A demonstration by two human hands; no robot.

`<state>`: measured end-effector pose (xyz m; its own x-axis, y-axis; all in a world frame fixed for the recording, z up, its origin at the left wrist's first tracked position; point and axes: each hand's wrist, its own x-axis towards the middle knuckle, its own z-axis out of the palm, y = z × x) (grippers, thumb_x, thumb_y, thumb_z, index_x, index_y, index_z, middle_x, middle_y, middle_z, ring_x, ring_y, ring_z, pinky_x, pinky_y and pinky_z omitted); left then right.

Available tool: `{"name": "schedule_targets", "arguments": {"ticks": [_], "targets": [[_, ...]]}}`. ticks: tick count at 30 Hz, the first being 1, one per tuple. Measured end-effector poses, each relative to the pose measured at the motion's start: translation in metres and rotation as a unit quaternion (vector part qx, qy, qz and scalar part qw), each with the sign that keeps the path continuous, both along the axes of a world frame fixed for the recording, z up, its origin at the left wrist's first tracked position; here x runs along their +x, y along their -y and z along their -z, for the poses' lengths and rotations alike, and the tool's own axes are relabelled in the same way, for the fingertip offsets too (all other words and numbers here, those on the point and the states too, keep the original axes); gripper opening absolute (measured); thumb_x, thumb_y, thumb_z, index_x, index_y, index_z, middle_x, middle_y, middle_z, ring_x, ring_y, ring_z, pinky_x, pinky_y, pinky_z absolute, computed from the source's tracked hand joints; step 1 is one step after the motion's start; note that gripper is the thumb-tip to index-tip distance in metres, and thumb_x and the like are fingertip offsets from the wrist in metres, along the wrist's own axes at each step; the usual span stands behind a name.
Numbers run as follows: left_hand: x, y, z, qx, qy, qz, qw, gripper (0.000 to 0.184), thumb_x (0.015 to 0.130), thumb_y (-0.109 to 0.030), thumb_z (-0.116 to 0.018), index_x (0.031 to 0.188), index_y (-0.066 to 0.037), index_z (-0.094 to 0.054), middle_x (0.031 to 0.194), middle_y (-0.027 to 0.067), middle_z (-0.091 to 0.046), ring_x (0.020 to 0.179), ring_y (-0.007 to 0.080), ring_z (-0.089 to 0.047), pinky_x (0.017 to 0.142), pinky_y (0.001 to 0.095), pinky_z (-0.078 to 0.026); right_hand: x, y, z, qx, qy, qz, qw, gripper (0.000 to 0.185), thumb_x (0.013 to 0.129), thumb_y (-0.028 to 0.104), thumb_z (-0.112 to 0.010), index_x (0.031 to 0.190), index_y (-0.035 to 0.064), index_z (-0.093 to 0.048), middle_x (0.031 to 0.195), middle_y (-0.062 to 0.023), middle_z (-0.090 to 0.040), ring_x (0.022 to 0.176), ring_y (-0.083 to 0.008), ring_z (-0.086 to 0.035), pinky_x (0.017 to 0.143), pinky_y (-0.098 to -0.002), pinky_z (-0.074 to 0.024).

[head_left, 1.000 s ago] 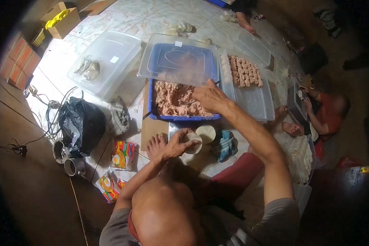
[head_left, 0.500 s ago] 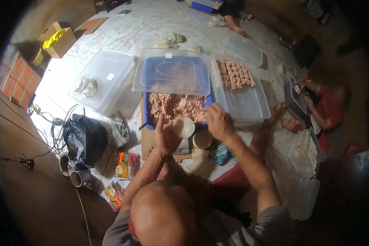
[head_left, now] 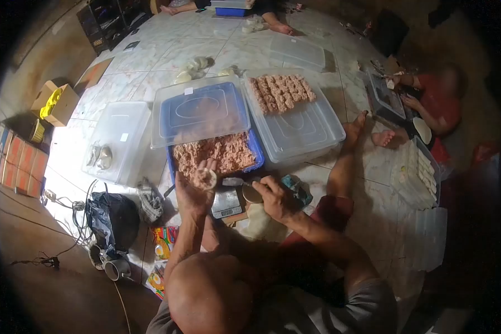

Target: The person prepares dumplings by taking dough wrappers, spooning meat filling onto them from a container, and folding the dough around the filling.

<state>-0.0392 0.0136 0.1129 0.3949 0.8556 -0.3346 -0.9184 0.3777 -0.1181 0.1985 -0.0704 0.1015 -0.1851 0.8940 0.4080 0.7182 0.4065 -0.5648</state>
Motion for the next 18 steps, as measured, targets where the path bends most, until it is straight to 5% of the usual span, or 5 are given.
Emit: {"name": "schedule_targets", "arguments": {"ticks": [3,7,15,17,18], "targets": [[0.011,0.002,0.001,0.125,-0.137,0.017,0.982,0.086,0.095,-0.068,-0.046,0.138,0.007,-0.045,0.142,0.0258,-0.050,0.132,0.0382,-0.049,0.113,0.0496,-0.039,-0.018,0.001,-0.059,-0.048,-0.198,0.022,0.979,0.028,0.089,0.003,-0.060,0.117,-0.0011,-0.063,0.102,-0.0185,-0.062,0.090,-0.0365,-0.064,0.083,-0.0409,-0.0522],[0.038,0.013,-0.027,0.163,-0.110,0.115,0.974,0.079,0.094,-0.064,-0.053,0.134,0.004,-0.052,0.140,0.0231,-0.055,0.128,0.0353,-0.054,0.108,0.0492,-0.042,-0.017,-0.003,-0.050,-0.074,0.036,-0.019,0.996,0.025,0.091,0.000,-0.055,0.116,0.0028,-0.060,0.096,-0.0181,-0.060,0.090,-0.0397,-0.062,0.079,-0.0440,-0.0509],[0.033,0.013,-0.008,0.036,-0.222,0.102,0.969,0.069,0.095,-0.062,-0.050,0.126,-0.001,-0.058,0.114,0.0144,-0.067,0.103,0.0281,-0.064,0.097,0.0444,-0.047,-0.011,0.010,-0.057,-0.106,0.019,-0.046,0.993,0.016,0.088,-0.002,-0.052,0.099,0.0015,-0.063,0.092,-0.0182,-0.057,0.083,-0.0382,-0.061,0.075,-0.0462,-0.0505],[0.006,0.003,0.040,0.164,-0.100,0.137,0.972,0.061,0.096,-0.055,-0.057,0.129,-0.004,-0.058,0.129,0.0201,-0.063,0.110,0.0303,-0.063,0.104,0.0480,-0.044,-0.014,0.009,-0.051,-0.111,0.043,0.007,0.993,0.009,0.091,0.004,-0.057,0.098,0.0018,-0.063,0.094,-0.0154,-0.059,0.081,-0.0309,-0.063,0.073,-0.0453,-0.0505],[0.005,0.008,0.039,0.161,-0.101,0.140,0.972,0.061,0.096,-0.055,-0.057,0.129,-0.004,-0.058,0.129,0.0201,-0.063,0.110,0.0303,-0.063,0.104,0.0480,-0.044,-0.019,0.004,-0.041,-0.148,-0.138,0.032,0.979,0.014,0.090,0.013,-0.064,0.095,0.0000,-0.062,0.089,-0.0143,-0.060,0.082,-0.0256,-0.062,0.072,-0.0416,-0.0498]]}}
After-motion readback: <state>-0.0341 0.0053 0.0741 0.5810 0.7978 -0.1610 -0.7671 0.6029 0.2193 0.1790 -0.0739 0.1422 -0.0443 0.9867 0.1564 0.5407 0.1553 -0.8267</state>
